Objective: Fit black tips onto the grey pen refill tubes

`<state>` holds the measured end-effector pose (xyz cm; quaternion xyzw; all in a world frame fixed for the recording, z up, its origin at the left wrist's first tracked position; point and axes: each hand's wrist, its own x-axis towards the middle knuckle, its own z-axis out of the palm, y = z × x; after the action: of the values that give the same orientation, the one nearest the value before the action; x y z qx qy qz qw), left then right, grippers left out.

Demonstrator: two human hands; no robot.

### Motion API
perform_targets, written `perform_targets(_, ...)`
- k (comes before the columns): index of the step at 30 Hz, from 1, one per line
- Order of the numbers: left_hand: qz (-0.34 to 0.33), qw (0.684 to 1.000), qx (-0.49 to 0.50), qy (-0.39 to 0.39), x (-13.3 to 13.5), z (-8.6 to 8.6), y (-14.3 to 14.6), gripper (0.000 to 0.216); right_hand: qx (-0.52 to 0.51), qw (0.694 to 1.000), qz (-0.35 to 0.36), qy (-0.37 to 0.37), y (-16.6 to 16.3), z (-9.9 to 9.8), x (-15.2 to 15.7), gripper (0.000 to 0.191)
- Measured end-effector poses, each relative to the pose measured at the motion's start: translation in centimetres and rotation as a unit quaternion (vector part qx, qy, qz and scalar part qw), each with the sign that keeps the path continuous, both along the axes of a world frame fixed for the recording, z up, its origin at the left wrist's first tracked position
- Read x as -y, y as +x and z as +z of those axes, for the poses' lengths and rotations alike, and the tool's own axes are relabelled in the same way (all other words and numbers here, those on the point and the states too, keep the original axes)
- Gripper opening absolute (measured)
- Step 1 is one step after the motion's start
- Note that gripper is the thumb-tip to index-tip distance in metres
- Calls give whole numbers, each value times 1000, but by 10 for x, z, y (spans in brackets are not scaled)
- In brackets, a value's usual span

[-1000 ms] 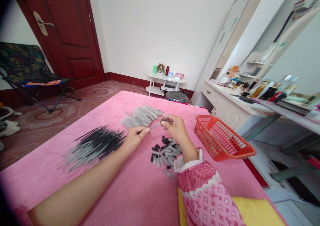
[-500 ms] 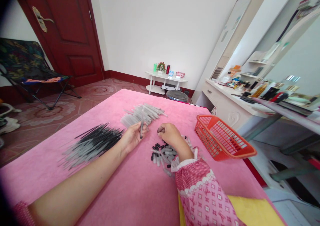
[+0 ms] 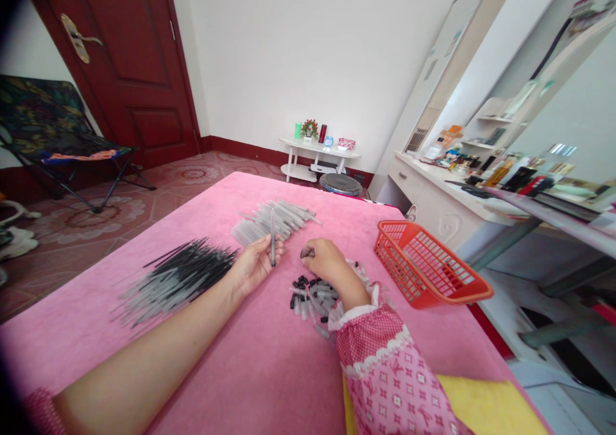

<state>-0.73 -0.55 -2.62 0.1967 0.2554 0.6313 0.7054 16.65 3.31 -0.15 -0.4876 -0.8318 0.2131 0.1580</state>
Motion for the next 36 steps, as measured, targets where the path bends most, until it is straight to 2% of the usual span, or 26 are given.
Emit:
perform_targets(5, 17, 1000, -3, 3, -1, -2, 0, 17, 41, 999, -22, 28, -1, 17, 7, 17)
perform_targets(8, 25, 1000, -4, 4, -1, -4, 0, 15, 108, 993, 37, -12, -2, 29, 18, 10)
perform_targets(11, 25, 1000, -6, 8, -1, -6, -1, 13, 169, 980, 97, -47, -6, 35, 30, 18)
perform_targets(16, 27, 999, -16, 9, -2, -7, -1, 13, 235, 966, 105, -24, -19, 33, 43, 20)
perform_targets(21, 27, 999, -39, 7, 0, -4, 0, 9, 228, 971, 71, -4, -17, 29, 34, 11)
perform_targets(26, 22, 994, -101, 35, 3, -5, 1, 14, 98, 995, 6, 1, 2, 30, 13, 16)
perform_targets(28, 21, 992, -119, 46, 3, -6, 2, 18, 70, 997, 11, 2, 7, 32, 10, 14)
perform_targets(33, 27, 989, -132, 56, 3, -7, 3, 21, 145, 984, 75, -67, -1, 32, 26, 16)
perform_targets(36, 27, 989, -135, 52, 4, -6, 3, 23, 197, 977, 64, -45, -11, 30, 35, 18)
